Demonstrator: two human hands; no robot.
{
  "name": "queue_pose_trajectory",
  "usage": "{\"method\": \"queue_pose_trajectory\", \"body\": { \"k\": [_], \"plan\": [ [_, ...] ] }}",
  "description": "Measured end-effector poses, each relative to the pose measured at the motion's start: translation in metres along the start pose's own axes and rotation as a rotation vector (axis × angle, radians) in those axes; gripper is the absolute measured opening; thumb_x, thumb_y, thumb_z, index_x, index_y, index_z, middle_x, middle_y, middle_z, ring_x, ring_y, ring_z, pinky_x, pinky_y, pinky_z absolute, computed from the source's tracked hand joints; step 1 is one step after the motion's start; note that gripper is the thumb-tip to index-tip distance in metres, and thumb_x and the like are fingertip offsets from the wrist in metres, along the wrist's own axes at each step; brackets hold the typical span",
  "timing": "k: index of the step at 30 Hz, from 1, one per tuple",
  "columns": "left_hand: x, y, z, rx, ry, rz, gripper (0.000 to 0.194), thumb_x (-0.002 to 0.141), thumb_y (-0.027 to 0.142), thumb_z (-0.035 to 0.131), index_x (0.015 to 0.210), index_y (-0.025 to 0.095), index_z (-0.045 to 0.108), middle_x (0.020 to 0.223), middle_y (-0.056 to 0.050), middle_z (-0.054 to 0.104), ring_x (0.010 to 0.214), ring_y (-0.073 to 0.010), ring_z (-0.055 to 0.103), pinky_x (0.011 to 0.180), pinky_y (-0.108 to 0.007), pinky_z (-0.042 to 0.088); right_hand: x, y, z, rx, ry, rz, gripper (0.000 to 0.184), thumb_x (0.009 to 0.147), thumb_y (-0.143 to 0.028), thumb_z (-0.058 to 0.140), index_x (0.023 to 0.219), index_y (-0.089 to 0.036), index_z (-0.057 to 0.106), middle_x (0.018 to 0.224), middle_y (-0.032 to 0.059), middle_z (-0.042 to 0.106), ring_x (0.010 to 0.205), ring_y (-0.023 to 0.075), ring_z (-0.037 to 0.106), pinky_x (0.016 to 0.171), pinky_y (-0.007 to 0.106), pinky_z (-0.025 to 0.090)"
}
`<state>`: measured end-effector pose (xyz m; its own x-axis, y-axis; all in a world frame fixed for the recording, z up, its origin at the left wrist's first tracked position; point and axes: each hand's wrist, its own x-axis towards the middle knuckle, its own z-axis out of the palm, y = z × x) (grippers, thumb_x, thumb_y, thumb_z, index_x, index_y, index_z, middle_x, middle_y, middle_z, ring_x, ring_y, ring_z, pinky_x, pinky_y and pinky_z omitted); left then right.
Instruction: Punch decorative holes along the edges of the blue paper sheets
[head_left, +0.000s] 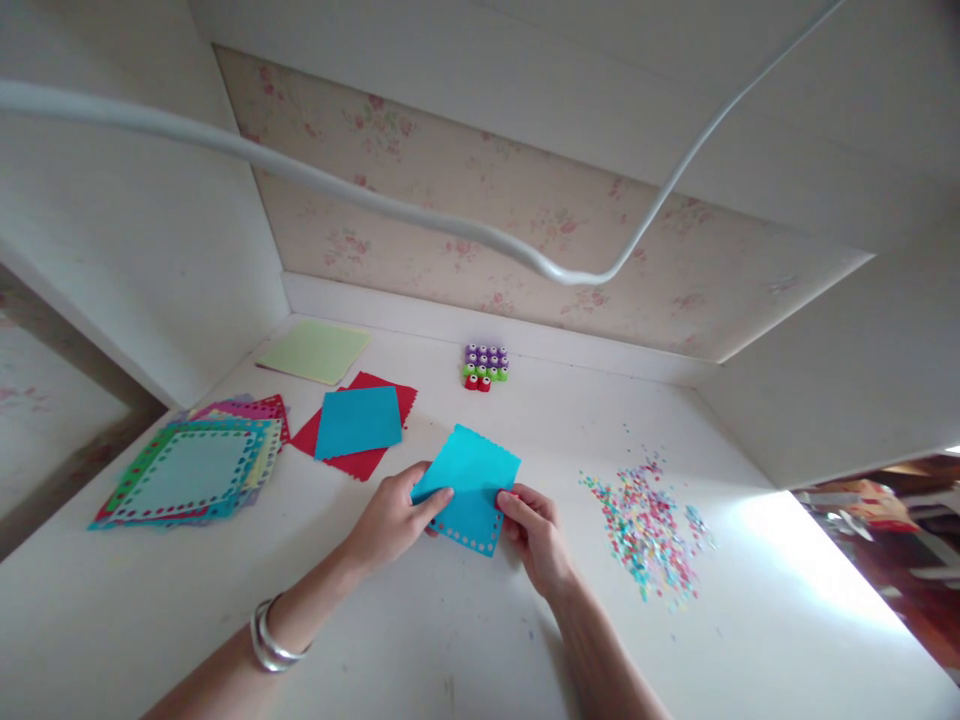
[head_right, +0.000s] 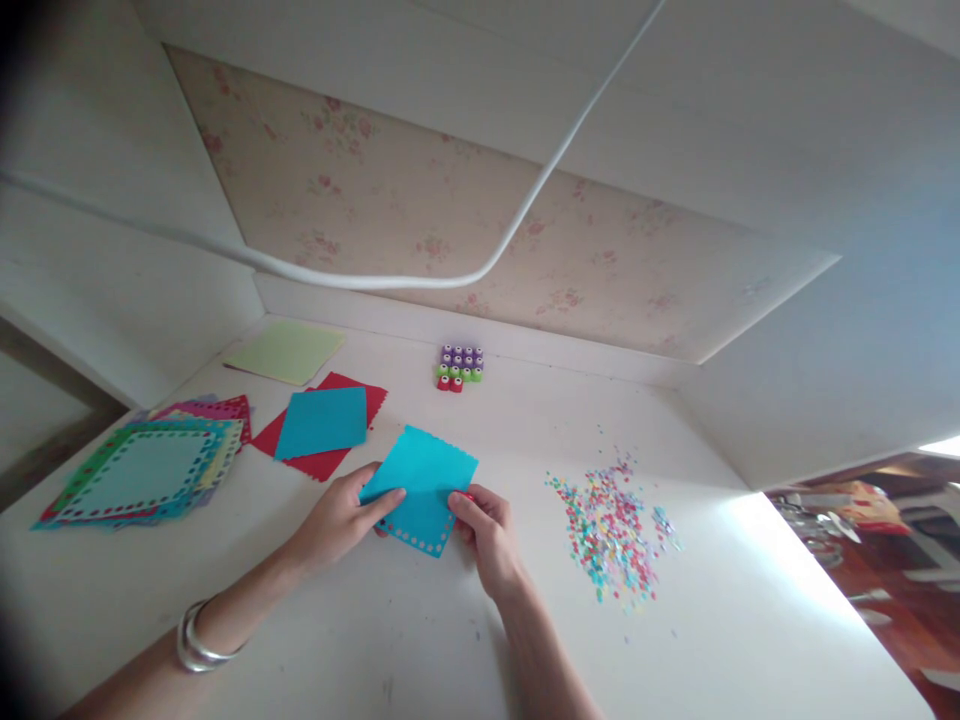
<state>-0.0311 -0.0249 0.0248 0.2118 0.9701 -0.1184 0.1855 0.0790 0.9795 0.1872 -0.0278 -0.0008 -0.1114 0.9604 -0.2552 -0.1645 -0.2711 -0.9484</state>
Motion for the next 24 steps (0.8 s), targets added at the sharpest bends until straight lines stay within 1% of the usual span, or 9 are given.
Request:
{"method": "queue_pose_trajectory", "body": {
  "k": [5,9,14,19,24],
  "plan": [
    [-0.0007,0.0003,0.001,-0.017,-0.005,-0.011,0.043,0.086,0.054,0.06,0.112,0.02,0.062,0.095,-0.006,0.073,0.074,-0.0217,0.071,0.056,-0.029,0.061,-0.0011,-0.0012,0.002,0.074,-0.004,-0.006,0.039,0.078,-0.037,0.076,0.062,-0.019,0.046,0.056,-0.0072,0.032,0.052,0.0079,0.023,0.049,0.027,0.012],
    [-0.0007,0.0002,0.0011,-0.03,-0.013,-0.012,0.043,0.086,0.053,0.061,0.112,0.02,0.062,0.097,-0.006,0.073,0.077,-0.0218,0.071,0.057,-0.028,0.061,-0.0016,-0.0021,0.0027,0.074,-0.013,-0.016,0.038,0.079,-0.038,0.075,0.063,-0.018,0.047,0.057,-0.007,0.032,0.053,0.0077,0.024,0.049,0.026,0.013],
    [0.0005,-0.0023,0.0021,-0.075,0.001,-0.016,0.044,0.085,0.053,0.062,0.114,0.02,0.062,0.097,-0.005,0.073,0.074,-0.0211,0.071,0.055,-0.028,0.061,-0.0014,-0.0035,0.0018,0.062,0.007,0.026,0.038,0.082,-0.044,0.072,0.066,-0.018,0.051,0.055,-0.0063,0.036,0.05,0.0072,0.028,0.046,0.025,0.015],
    [0.0025,-0.0049,0.0014,-0.101,0.06,-0.022,0.046,0.083,0.053,0.063,0.115,0.02,0.062,0.093,-0.004,0.072,0.071,-0.0199,0.07,0.053,-0.028,0.06,-0.0021,-0.0048,0.0009,0.111,-0.017,0.069,0.036,0.085,-0.051,0.068,0.075,-0.018,0.055,0.06,-0.0052,0.042,0.05,0.0064,0.031,0.043,0.021,0.016],
    [0.0025,-0.0049,0.0009,-0.093,0.071,-0.021,0.047,0.083,0.053,0.063,0.116,0.02,0.061,0.094,-0.005,0.072,0.07,-0.0197,0.069,0.052,-0.028,0.06,-0.0032,-0.0017,-0.0001,0.075,-0.026,0.024,0.035,0.085,-0.052,0.068,0.079,-0.019,0.056,0.059,-0.006,0.043,0.047,0.0062,0.031,0.04,0.02,0.019]
  ]
}}
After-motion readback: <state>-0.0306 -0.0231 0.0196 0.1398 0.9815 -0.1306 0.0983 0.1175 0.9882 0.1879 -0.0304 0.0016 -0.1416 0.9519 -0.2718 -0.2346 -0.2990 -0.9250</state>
